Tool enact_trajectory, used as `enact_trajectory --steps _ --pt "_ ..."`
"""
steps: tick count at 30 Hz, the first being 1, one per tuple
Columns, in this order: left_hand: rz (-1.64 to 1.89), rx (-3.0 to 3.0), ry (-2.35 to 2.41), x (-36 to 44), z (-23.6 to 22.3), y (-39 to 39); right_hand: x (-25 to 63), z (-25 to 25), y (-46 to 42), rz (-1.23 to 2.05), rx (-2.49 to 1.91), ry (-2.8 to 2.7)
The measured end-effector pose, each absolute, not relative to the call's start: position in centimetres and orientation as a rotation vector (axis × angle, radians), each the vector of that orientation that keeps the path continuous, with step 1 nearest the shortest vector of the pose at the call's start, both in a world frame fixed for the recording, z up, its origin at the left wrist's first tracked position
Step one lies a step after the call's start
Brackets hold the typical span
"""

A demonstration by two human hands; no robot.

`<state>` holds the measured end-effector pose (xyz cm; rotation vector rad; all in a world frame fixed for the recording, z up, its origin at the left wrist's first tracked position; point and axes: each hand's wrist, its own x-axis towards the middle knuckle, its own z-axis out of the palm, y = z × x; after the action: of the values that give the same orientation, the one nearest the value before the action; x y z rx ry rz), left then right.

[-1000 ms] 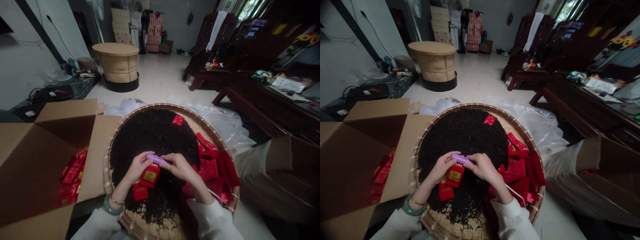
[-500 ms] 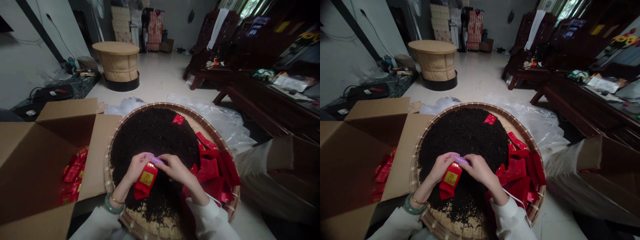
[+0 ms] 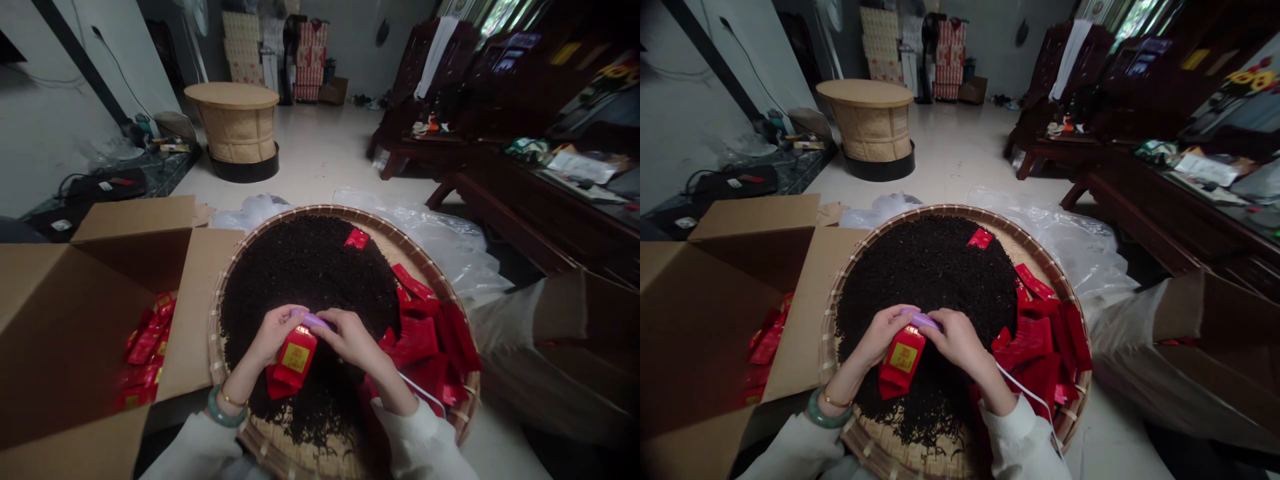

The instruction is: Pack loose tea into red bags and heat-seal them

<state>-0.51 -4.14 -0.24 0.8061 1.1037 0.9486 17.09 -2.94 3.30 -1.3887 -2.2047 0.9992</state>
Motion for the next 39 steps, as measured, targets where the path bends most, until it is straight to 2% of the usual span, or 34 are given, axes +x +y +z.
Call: enact_trajectory --steps 6,16,24,39 --pt "0.747 1.008 1.113 -0.6 -0.4 -4.4 17.6 3.7 -2.9 0.965 -1.418 -2.19" --pt "0.667 1.095 1.137 -0.7 -0.8 -4.5 17.8 4.2 -2.5 0.983 -1.409 -2.208" --pt "0.935 0.896 1.043 -0.5 -0.4 -4.2 17.5 4.2 -2.7 0.99 -1.38 -2.243" --pt "0.968 0.99 1.155 -0.7 -0.4 -4.1 17.3 3.9 -2.9 1.004 -1.361 -2.226"
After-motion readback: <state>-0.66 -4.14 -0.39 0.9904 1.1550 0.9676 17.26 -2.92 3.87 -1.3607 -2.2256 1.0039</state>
